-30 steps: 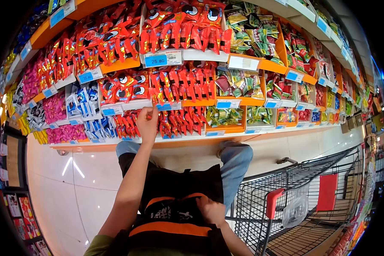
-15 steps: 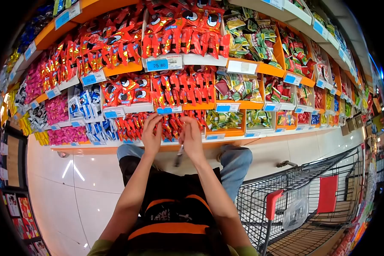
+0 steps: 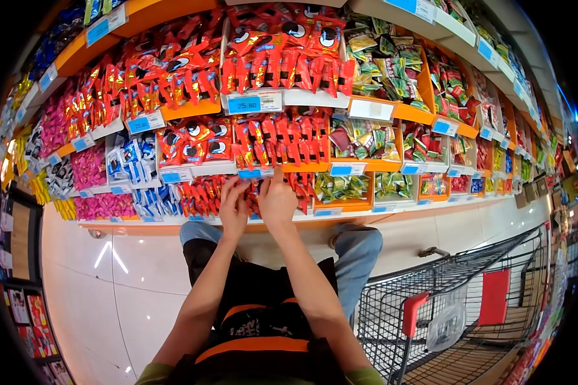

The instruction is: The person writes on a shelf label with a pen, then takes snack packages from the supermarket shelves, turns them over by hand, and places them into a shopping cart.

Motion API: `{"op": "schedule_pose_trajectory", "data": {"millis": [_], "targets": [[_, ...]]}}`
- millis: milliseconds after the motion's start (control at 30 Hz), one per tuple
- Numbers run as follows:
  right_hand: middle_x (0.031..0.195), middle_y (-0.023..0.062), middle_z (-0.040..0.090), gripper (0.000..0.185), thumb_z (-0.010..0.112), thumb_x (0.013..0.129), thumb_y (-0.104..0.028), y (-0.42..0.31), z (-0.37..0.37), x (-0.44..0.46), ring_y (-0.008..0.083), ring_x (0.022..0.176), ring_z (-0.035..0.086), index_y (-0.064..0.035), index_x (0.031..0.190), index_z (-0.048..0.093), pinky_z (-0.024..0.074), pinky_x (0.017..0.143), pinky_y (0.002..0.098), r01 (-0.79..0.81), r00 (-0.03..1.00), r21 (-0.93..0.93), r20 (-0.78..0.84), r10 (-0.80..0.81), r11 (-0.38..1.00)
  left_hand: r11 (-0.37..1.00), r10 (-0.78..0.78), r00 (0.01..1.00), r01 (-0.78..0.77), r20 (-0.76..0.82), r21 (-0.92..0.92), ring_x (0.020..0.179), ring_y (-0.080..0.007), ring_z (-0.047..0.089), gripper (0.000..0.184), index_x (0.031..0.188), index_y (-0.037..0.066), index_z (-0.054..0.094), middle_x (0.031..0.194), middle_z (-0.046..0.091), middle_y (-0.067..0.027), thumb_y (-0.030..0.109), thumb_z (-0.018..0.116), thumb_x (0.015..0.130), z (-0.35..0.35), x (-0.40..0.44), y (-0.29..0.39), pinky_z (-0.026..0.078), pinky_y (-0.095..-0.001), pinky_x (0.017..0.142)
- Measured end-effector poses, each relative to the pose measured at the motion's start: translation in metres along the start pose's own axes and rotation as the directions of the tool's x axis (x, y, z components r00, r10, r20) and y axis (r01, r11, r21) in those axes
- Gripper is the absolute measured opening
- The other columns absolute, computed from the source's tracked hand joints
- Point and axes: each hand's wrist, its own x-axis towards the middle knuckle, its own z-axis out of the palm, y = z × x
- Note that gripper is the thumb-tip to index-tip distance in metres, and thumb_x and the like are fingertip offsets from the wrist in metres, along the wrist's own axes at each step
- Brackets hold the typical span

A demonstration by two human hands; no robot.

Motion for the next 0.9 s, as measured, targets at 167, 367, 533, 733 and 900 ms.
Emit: {"op": "schedule_pose_trajectory", "data": {"millis": [167, 367, 533, 733, 900], "targets": [[0.060, 0.0164, 0.062, 0.024, 0.059, 0.087, -0.022, 0.007, 0.008, 0.006, 0.0361, 0.056, 0.063, -0.0065, 0.105, 0.056, 0.0488, 0.051, 0.0460, -0.054, 0.996, 0.106, -0.069, 0.062, 0.993, 0.999, -0.004, 1.000, 0.004, -0.006, -0.047, 0.104, -0.0246, 0.059, 0.048, 0.107, 0.009, 0.065, 0.126, 0.052, -0.0105, -0.017, 0.043, 0.073, -0.001, 0.001, 0.008, 0.050, -0.0286, 0.069], [0.069, 0.0127, 0.066, 0.014, 0.062, 0.086, -0.017, 0.018, 0.003, 0.010, 0.0330, 0.056, 0.062, -0.0101, 0.098, 0.057, 0.0441, 0.048, 0.0420, -0.078, 0.994, 0.307, 0.100, 0.049, 0.949, 0.983, -0.091, 0.996, 0.093, 0.017, -0.158, 0.106, -0.0245, 0.058, 0.054, 0.105, 0.008, 0.067, 0.128, 0.049, -0.0138, -0.020, 0.039, 0.068, 0.001, 0.004, 0.004, 0.048, -0.0274, 0.076], [0.067, 0.0032, 0.055, 0.009, 0.056, 0.093, -0.015, 0.023, -0.007, 0.000, 0.0123, 0.053, 0.051, -0.0074, 0.096, 0.054, 0.0382, 0.047, 0.0280, 0.205, 0.978, 0.515, -0.066, -0.200, 0.832, 0.984, -0.066, 0.998, 0.069, 0.022, -0.167, 0.105, -0.0237, 0.058, 0.056, 0.112, 0.007, 0.063, 0.131, 0.044, -0.0132, -0.020, 0.040, 0.069, -0.001, 0.008, 0.009, 0.049, -0.0262, 0.077], [0.064, -0.0065, 0.040, 0.011, 0.054, 0.097, -0.020, 0.027, -0.041, -0.039, 0.0009, 0.049, 0.031, -0.0091, 0.094, 0.054, 0.0204, 0.043, 0.0197, -0.479, 0.869, 0.803, 0.490, 0.063, 0.355, 0.739, -0.407, 0.904, 0.408, 0.127, -0.535, 0.106, -0.0195, 0.057, 0.035, 0.133, 0.006, 0.038, 0.131, 0.045, -0.0091, 0.023, 0.037, 0.102, -0.024, -0.012, 0.038, 0.052, -0.0323, 0.079], [0.066, -0.0059, 0.043, 0.011, 0.057, 0.095, -0.019, 0.036, -0.051, -0.068, 0.0017, 0.052, 0.034, -0.0078, 0.095, 0.055, 0.0242, 0.045, 0.0198, -0.540, 0.814, 0.709, 0.577, 0.067, 0.452, 0.457, -0.538, 0.669, 0.743, 0.513, -0.488, 0.092, -0.0172, 0.063, 0.039, 0.119, 0.003, 0.054, 0.110, 0.062, -0.0082, 0.035, 0.041, 0.101, -0.054, -0.043, 0.081, 0.053, -0.0288, 0.065]]}}
